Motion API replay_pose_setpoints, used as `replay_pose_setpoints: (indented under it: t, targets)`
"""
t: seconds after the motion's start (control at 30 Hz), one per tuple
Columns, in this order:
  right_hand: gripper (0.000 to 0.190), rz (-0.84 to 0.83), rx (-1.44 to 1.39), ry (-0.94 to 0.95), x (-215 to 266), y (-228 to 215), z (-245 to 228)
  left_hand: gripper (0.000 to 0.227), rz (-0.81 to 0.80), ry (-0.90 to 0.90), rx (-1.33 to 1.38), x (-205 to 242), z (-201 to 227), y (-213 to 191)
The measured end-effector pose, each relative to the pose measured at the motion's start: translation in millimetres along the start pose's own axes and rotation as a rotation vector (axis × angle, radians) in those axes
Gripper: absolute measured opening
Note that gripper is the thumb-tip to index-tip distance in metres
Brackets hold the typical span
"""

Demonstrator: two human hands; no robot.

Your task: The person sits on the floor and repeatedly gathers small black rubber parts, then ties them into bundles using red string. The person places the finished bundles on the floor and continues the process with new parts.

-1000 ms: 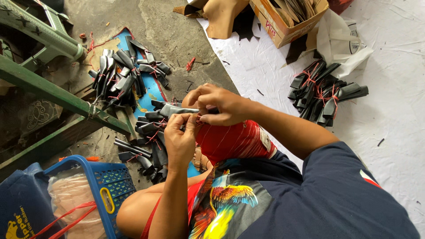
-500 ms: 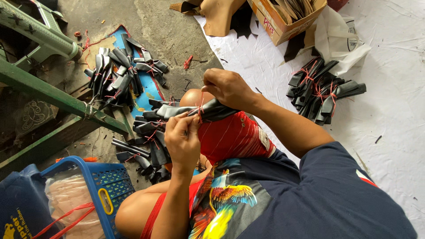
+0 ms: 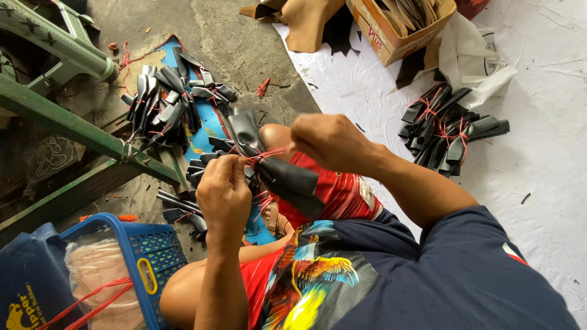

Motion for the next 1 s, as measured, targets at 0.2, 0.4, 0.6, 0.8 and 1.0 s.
replay_pose_setpoints:
  t: [0.2, 0.4, 0.6, 0.8, 1.0]
  targets:
    - [0.024, -0.332, 0.083, -0.176, 14, 4, -31, 0.023, -0.365, -0.230, 0.223, -19, 4, -8]
    - [0.020, -0.581, 0.146, -0.122, 25, 55, -28, 0.023, -0.479, -0.244, 0.465, -18, -9, 21]
    - [0.017, -0.360, -0.027, -0.235, 24, 81, -30, 0.019, -0.445, -0.266, 0.599, -7, 20, 12]
    - [0.016, -0.247, -0.320, -0.191, 1, 43, -17, 0.015, -0.418, -0.123, 0.463, 15, -10, 32]
    - [0.014, -0.198, -0.302, -0.203, -25, 26, 13, 0.007, -0.353, -0.089, 0.498, 18, 9, 28]
Point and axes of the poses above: each hand's wrist, its own x-axis away from the middle knuckle, its own y-axis out of the palm, z = x × y, the point moved 1 cm from there along -x, towards the middle knuckle, and after that the axes turned 8 degrees about -x, right-handed, at the moved point
